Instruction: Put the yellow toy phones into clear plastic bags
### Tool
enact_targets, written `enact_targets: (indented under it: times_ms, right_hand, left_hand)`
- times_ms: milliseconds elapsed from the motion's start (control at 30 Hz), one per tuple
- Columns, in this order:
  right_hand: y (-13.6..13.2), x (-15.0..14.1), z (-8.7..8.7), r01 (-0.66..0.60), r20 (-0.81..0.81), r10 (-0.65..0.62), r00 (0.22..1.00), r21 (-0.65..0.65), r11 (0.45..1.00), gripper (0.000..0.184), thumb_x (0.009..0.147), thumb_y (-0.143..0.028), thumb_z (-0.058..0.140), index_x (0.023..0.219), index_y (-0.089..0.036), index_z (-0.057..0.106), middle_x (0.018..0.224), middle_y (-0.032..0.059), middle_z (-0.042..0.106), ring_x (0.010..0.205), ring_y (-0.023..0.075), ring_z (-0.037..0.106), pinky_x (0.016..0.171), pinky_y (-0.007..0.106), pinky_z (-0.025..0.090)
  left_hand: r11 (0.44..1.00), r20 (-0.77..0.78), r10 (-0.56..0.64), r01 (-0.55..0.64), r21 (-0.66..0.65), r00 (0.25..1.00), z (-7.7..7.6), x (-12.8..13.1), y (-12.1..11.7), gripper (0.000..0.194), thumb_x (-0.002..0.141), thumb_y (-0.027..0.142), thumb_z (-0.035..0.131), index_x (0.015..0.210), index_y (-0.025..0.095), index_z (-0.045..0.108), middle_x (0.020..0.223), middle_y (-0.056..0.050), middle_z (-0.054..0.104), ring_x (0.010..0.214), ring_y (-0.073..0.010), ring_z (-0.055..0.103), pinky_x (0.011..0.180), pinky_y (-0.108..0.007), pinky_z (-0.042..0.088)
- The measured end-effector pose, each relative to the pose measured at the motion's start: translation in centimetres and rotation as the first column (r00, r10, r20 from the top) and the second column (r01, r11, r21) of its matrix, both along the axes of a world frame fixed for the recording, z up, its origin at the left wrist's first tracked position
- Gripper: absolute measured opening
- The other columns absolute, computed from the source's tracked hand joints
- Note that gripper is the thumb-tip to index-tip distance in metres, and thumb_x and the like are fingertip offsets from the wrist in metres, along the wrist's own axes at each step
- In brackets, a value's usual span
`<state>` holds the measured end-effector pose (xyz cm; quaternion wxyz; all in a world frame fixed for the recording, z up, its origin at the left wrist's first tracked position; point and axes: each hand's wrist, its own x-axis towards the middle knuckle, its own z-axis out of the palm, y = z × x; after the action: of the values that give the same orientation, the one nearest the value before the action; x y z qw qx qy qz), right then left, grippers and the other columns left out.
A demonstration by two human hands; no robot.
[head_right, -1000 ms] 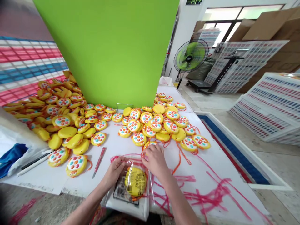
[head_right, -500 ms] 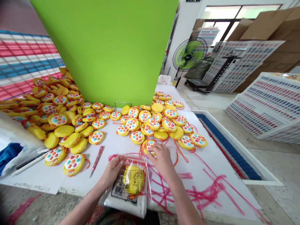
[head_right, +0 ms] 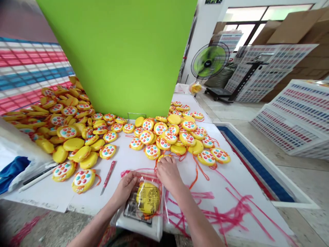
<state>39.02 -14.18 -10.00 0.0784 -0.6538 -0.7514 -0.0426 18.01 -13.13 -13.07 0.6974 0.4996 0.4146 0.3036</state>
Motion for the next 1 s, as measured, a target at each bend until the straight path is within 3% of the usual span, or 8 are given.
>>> enact_targets:
  times_ms: [200, 300, 433, 567, 733, 833, 933, 1000]
  right_hand:
    - [-0.5, 0.5, -1.7, 0.135, -0.028, -0.132, 0.991, 0.150, 0.980, 0.005, 0.080, -0.018, 0.057, 0.077, -0.017, 0.062, 0.084, 0.0075, 0.062, 0.090, 0.0243, 0.050, 0.081, 0.035, 0.033]
    - [-1.1, 2.3, -2.4, 0.224, -0.073, -0.213, 0.974, 0.233, 0.946, 0.006, 0.080, -0.016, 0.055, 0.079, -0.016, 0.062, 0.082, 0.0080, 0.063, 0.086, 0.0238, 0.052, 0.078, 0.034, 0.035]
    - [-3.4, 7.6, -3.4, 0.339, -0.077, -0.331, 0.940, 0.303, 0.891, 0.013, 0.084, -0.020, 0.052, 0.079, -0.016, 0.064, 0.079, 0.0087, 0.064, 0.080, 0.0232, 0.052, 0.077, 0.035, 0.036]
    - [-8.3, 14.2, -5.0, 0.489, -0.004, -0.511, 0.859, 0.301, 0.819, 0.020, 0.086, -0.026, 0.051, 0.082, -0.017, 0.068, 0.085, 0.0101, 0.065, 0.082, 0.0247, 0.052, 0.072, 0.035, 0.037]
    - [-14.4, 20.3, -7.1, 0.587, 0.056, -0.606, 0.794, 0.188, 0.787, 0.026, 0.081, -0.022, 0.047, 0.081, -0.021, 0.072, 0.088, 0.0093, 0.068, 0.084, 0.0266, 0.054, 0.072, 0.039, 0.039]
    - [-15.5, 21.7, -6.2, 0.641, -0.053, -0.658, 0.752, 0.293, 0.709, 0.036, 0.074, -0.013, 0.042, 0.092, -0.017, 0.073, 0.095, 0.0120, 0.067, 0.086, 0.0261, 0.056, 0.076, 0.040, 0.042]
    - [-14.0, 20.2, -3.8, 0.688, -0.264, -0.646, 0.716, 0.418, 0.593, 0.044, 0.074, -0.014, 0.039, 0.106, -0.010, 0.068, 0.097, 0.0153, 0.064, 0.089, 0.0262, 0.057, 0.082, 0.040, 0.044]
    - [-11.9, 17.4, -2.4, 0.712, -0.398, -0.591, 0.702, 0.361, 0.603, 0.040, 0.078, -0.022, 0.041, 0.107, -0.013, 0.067, 0.094, 0.0134, 0.063, 0.083, 0.0244, 0.057, 0.079, 0.040, 0.045]
  left_hand:
    - [1.000, 0.006, -0.023, 0.023, 0.014, 1.000, -0.7, -0.2, 0.1, 0.029, 0.083, 0.042, 0.053, 0.099, 0.017, 0.055, 0.081, -0.005, 0.066, 0.074, -0.0198, 0.064, 0.069, -0.035, 0.051]
    - [1.000, 0.009, -0.020, 0.020, 0.013, 1.000, -1.0, -0.3, 0.2, 0.030, 0.084, 0.043, 0.053, 0.100, 0.017, 0.054, 0.085, -0.006, 0.068, 0.076, -0.0207, 0.065, 0.072, -0.037, 0.052]
    - [0.999, 0.029, -0.030, 0.031, -0.014, 0.999, -1.0, -0.3, 0.2, 0.033, 0.082, 0.044, 0.055, 0.102, 0.018, 0.054, 0.087, -0.007, 0.069, 0.077, -0.0217, 0.066, 0.073, -0.037, 0.053]
    - [0.999, 0.049, -0.039, 0.040, -0.036, 0.998, -0.5, -0.2, 0.3, 0.037, 0.081, 0.047, 0.057, 0.102, 0.017, 0.055, 0.089, -0.008, 0.069, 0.079, -0.0225, 0.067, 0.074, -0.038, 0.053]
    - [0.995, 0.064, -0.025, 0.031, -0.095, 0.998, 0.2, -0.1, 0.4, 0.038, 0.077, 0.048, 0.062, 0.098, 0.016, 0.056, 0.086, -0.007, 0.069, 0.075, -0.0215, 0.067, 0.072, -0.037, 0.053]
    - [0.994, 0.076, -0.032, 0.040, -0.104, 0.997, 0.7, -0.1, 0.4, 0.038, 0.077, 0.048, 0.063, 0.096, 0.017, 0.057, 0.085, -0.006, 0.069, 0.076, -0.0208, 0.066, 0.072, -0.036, 0.053]
    - [0.995, 0.067, -0.050, 0.056, -0.088, 0.996, 1.2, 0.1, 0.4, 0.034, 0.076, 0.049, 0.064, 0.087, 0.017, 0.057, 0.081, -0.004, 0.068, 0.075, -0.0194, 0.066, 0.072, -0.034, 0.053]
    - [0.998, 0.008, -0.015, 0.016, -0.057, 1.000, 1.3, 0.2, 0.3, 0.034, 0.073, 0.048, 0.067, 0.080, 0.017, 0.057, 0.074, -0.002, 0.067, 0.072, -0.0189, 0.065, 0.069, -0.032, 0.052]
